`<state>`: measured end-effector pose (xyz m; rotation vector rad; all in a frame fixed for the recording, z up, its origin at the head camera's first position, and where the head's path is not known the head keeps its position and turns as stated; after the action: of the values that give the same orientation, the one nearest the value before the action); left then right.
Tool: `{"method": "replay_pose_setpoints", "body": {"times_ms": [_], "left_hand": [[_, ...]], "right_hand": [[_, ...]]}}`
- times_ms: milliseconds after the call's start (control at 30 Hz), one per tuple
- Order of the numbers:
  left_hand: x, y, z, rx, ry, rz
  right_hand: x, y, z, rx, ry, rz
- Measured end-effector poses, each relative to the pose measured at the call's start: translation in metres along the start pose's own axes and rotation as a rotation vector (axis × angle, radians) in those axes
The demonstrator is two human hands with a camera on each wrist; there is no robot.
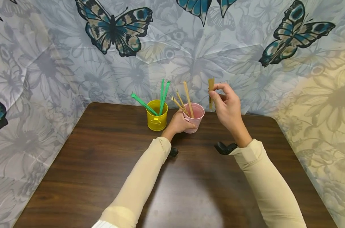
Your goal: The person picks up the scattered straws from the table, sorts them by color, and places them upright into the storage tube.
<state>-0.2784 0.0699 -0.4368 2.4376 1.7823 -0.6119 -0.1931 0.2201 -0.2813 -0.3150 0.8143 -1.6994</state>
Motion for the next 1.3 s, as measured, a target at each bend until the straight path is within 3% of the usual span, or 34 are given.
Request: {"method": "replay_pose_setpoints", "body": {"times_ms": [133, 300, 633, 933, 1067, 1300], "left_hand": [[0.001, -0.001, 0.001, 0.008, -0.027, -0.006], [0.002, -0.002, 0.002, 0.017, -0.008, 0.003], [0.002, -0.005, 0.008, -0.011, -0.021, 0.037], [0.003, -0.007, 0.009, 0.094, -0.059, 0.064], [0.003, -0.008, 0.009, 0.107, -0.084, 0.061], [0.001, -0.005, 0.003, 0.062, -0.052, 0.059]], "right_hand": [[0.012, -0.005, 0.004, 0.026, -0.063, 0.003], [0.027, -0.004, -0.001, 0.031, -0.054, 0.080], [0.044, 0.016, -0.035, 0.045, 0.151, 0.241], [0.049, 0.035, -0.060, 0.016, 0.297, 0.337], [0.048, 0.039, -0.066, 0.036, 0.309, 0.353], [0.044, 0.041, -0.067, 0.039, 0.317, 0.329]]}}
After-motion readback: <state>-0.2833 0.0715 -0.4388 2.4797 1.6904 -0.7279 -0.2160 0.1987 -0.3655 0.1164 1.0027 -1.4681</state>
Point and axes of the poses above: each hand's wrist, its own y-axis away from the middle knuckle, its own x-axis out of the palm, z = x × y, the point moved 2 cm from there along -y, towards the middle knuckle, and after that the axes turned 5 degrees about -z, right-handed, at the moved point
